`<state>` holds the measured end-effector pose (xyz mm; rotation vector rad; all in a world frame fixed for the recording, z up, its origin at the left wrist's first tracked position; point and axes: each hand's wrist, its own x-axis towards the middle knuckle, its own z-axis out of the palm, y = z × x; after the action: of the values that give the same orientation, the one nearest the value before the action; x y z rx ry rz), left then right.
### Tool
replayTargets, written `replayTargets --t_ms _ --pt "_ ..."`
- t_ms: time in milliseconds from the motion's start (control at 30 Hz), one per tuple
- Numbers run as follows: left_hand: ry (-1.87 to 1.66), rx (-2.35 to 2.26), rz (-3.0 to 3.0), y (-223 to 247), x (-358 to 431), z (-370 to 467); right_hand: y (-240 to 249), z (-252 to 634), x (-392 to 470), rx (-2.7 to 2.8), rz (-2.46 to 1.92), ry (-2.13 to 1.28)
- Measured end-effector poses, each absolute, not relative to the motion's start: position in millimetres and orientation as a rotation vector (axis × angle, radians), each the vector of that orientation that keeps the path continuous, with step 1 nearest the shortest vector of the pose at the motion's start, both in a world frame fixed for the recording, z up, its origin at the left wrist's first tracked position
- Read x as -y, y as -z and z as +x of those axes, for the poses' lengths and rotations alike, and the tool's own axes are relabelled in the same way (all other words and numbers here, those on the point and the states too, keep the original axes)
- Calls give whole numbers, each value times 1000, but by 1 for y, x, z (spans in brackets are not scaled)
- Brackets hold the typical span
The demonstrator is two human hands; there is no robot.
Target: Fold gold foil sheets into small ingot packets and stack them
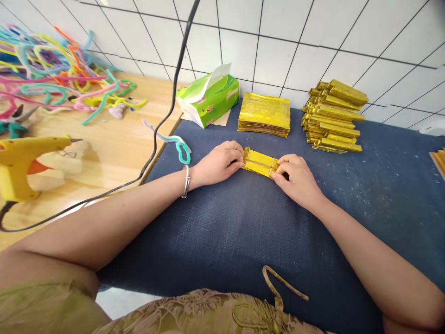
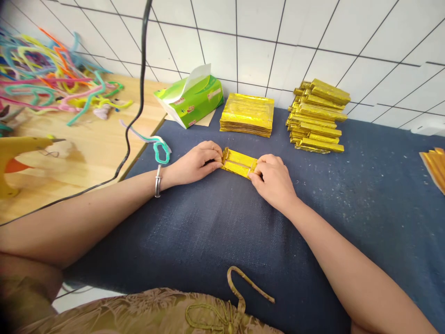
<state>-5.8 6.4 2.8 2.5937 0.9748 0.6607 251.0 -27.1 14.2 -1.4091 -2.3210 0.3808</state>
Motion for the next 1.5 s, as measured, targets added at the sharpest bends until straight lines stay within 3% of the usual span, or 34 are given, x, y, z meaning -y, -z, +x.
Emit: replayTargets --t_ms 1500 --pt "-675 -1188 2513 2 -9 -6 -10 255 20 2330 -1351 -394"
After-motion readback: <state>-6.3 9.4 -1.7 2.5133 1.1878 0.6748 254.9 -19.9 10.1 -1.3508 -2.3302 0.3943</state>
